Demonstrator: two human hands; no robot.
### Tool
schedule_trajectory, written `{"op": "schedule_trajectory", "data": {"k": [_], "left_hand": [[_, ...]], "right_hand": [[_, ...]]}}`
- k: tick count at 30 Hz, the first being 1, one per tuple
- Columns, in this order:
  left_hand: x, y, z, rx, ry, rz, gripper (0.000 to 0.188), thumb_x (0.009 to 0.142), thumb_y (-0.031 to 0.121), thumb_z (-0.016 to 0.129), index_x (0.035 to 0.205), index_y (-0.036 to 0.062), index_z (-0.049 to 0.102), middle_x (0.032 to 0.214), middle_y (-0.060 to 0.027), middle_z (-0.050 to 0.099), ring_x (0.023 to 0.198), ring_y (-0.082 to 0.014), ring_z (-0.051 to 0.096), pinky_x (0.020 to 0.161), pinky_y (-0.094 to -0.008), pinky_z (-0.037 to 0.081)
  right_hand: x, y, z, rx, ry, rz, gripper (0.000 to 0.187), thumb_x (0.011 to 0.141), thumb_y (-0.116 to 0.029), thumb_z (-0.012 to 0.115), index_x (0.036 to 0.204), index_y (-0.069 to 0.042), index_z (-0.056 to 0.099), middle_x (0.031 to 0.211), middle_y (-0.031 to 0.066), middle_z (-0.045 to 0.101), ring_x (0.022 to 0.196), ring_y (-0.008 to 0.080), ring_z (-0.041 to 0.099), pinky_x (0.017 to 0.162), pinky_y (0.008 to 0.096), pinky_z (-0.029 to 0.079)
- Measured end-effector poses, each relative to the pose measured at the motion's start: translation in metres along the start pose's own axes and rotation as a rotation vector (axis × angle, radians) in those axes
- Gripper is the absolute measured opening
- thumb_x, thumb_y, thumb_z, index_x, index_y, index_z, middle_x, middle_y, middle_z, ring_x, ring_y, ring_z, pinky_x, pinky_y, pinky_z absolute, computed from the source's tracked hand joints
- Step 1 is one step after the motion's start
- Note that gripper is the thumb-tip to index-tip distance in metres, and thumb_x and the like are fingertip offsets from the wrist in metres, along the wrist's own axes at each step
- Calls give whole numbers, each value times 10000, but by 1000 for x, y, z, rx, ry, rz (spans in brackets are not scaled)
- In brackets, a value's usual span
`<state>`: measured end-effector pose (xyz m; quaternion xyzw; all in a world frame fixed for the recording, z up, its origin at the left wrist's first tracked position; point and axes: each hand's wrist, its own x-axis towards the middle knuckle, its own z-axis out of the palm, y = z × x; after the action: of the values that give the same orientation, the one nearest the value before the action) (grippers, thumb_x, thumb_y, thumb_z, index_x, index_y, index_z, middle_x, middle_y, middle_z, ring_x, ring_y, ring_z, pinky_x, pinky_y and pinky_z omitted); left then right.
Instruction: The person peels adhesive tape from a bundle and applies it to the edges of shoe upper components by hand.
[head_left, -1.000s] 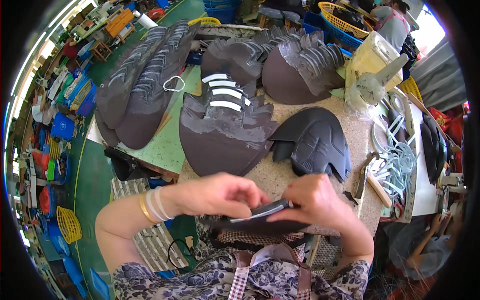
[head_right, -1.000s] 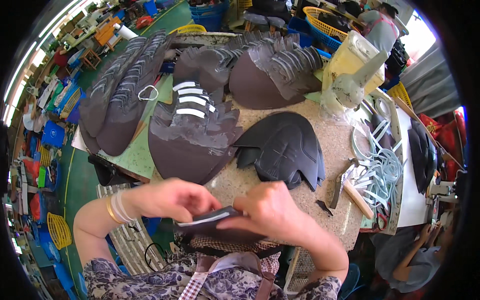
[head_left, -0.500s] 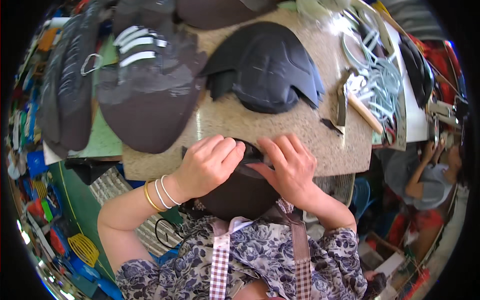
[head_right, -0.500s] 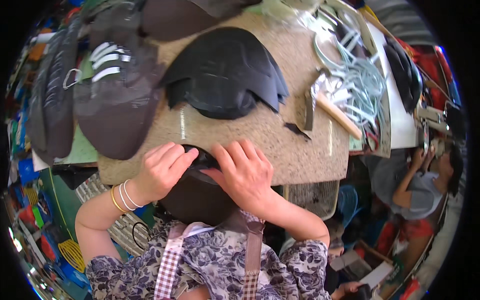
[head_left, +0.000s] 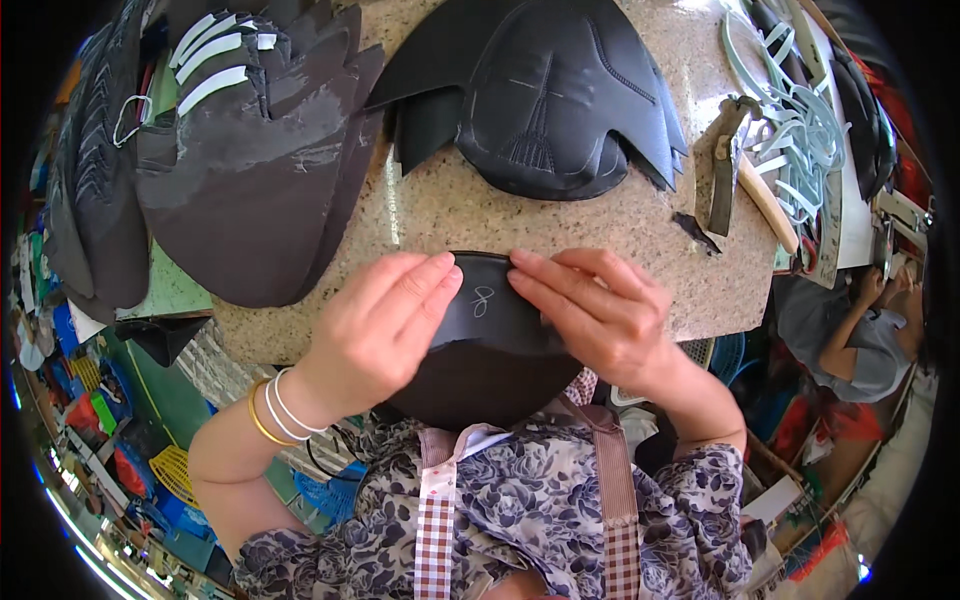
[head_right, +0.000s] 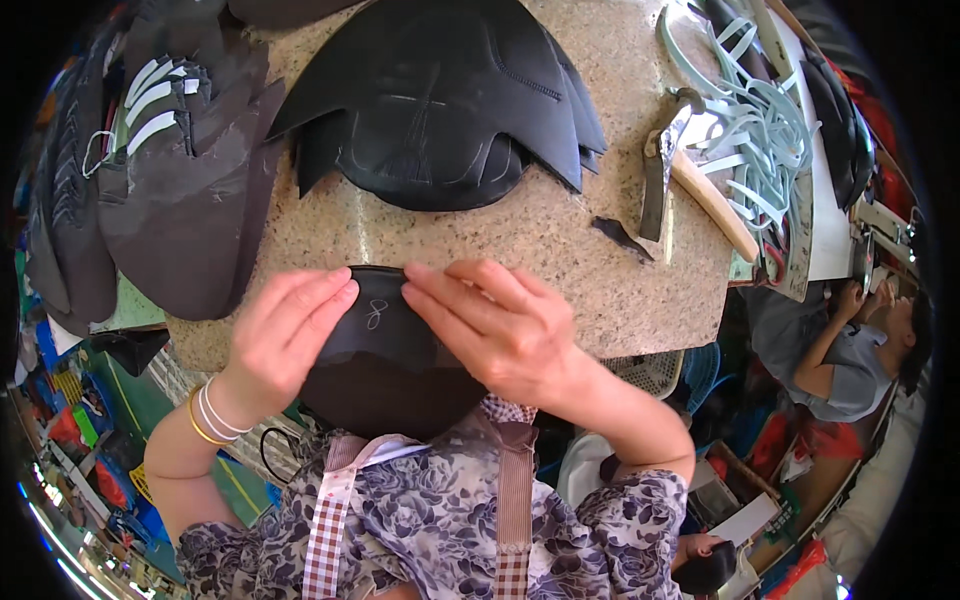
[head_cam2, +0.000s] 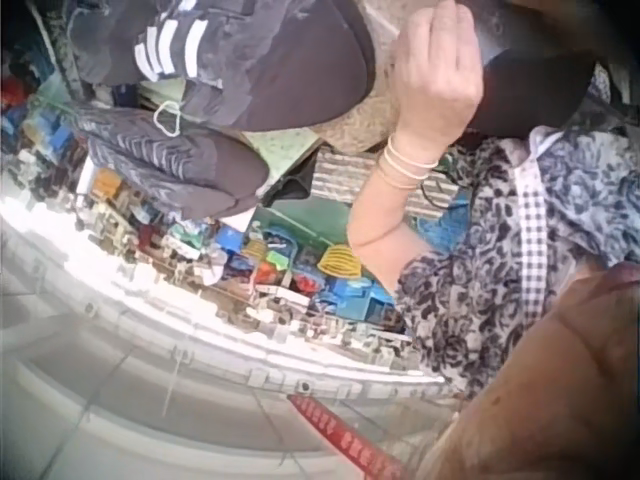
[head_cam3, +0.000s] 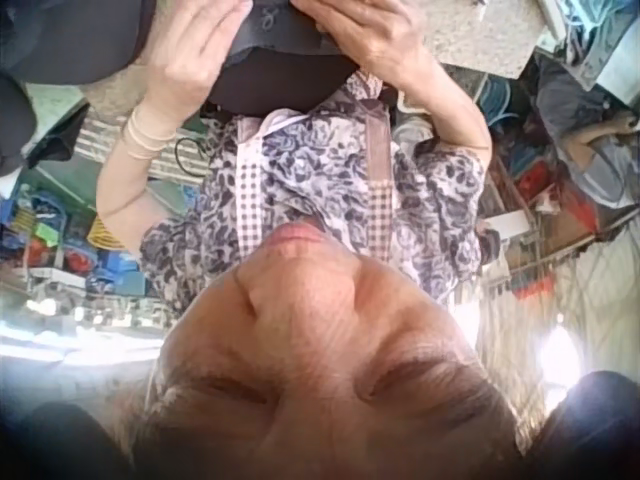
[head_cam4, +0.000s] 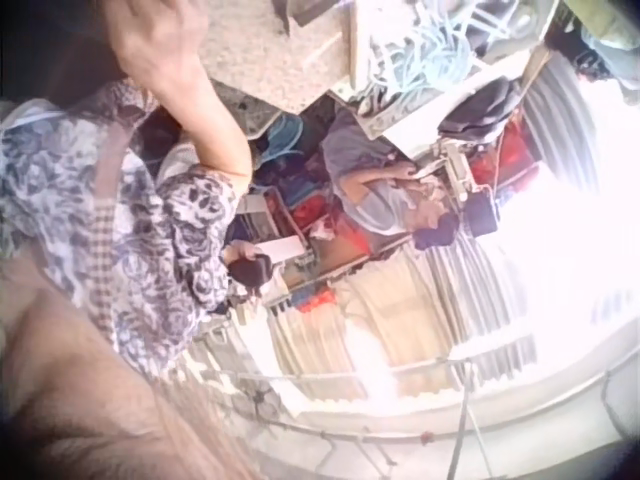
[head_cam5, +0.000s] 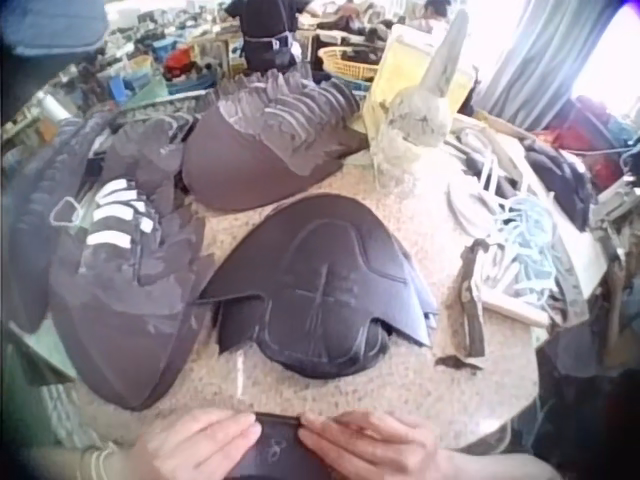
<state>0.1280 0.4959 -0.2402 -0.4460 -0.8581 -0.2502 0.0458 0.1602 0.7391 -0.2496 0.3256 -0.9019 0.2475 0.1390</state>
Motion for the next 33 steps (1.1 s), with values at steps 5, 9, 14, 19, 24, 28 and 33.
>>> {"op": "schedule_trajectory", "data": {"k": [5, 9, 14, 19, 24, 28, 33], "left_hand": [[-11, 24, -3, 337, -241, 24, 473, 692, 17, 570, 1144, -117, 607, 1262, -234, 563, 1172, -349, 543, 950, -419, 493], [-12, 35, -9, 301, -277, -71, 474, 715, 34, 575, 1168, -104, 602, 1287, -210, 558, 1202, -324, 533, 1025, -466, 424], [-31, -1, -39, 73, -271, -55, 320, 790, 41, 564, 1091, -8, 661, 1213, -172, 615, 1199, -299, 546, 1049, -470, 392], [4, -99, -83, 470, 354, -309, 268, 883, 81, 613, 1143, 21, 633, 1157, -104, 619, 1061, -288, 520, 922, -358, 429], [-5, -154, -81, 440, 264, -338, 349, 875, 122, 641, 1209, 36, 593, 1185, -100, 583, 1089, -290, 508, 986, -357, 374], [7, -137, -96, 414, 286, -292, 246, 825, 58, 674, 1045, 8, 575, 1087, -102, 593, 1056, -293, 538, 951, -356, 395], [15, -51, -137, -21, 86, -499, 191, 848, 13, 646, 901, 4, 462, 796, -106, 579, 781, -246, 622, 738, -289, 474]], "right_hand": [[3, -9, -24, -86, -373, -42, 499, 723, -242, 642, 1157, 4, 642, 1314, 125, 560, 1303, 250, 451, 1044, 388, 393], [16, -18, -10, 70, -487, 8, 779, 766, -443, 644, 1342, 51, 467, 1478, 160, 380, 1436, 272, 250, 1172, 458, 192], [-18, -34, -14, -52, -652, -91, 706, 789, -298, 559, 1371, 72, 412, 1494, 171, 356, 1415, 280, 306, 1162, 441, 228], [-20, -10, -22, 196, -350, -200, 456, 767, -171, 558, 1177, 21, 609, 1274, 158, 581, 1207, 278, 557, 1006, 402, 448], [39, 14, -58, 96, 53, 482, 281, 757, -150, 761, 1003, -28, 700, 894, 101, 724, 820, 232, 705, 770, 296, 540], [86, 78, -48, -407, -13, 569, 565, 776, -299, 771, 1205, 5, 563, 969, 170, 690, 845, 289, 668, 717, 340, 525], [97, 6, -31, -2, 411, -51, 689, 722, -320, 768, 1279, -2, 515, 1197, 183, 608, 1075, 315, 616, 908, 419, 495]]}}
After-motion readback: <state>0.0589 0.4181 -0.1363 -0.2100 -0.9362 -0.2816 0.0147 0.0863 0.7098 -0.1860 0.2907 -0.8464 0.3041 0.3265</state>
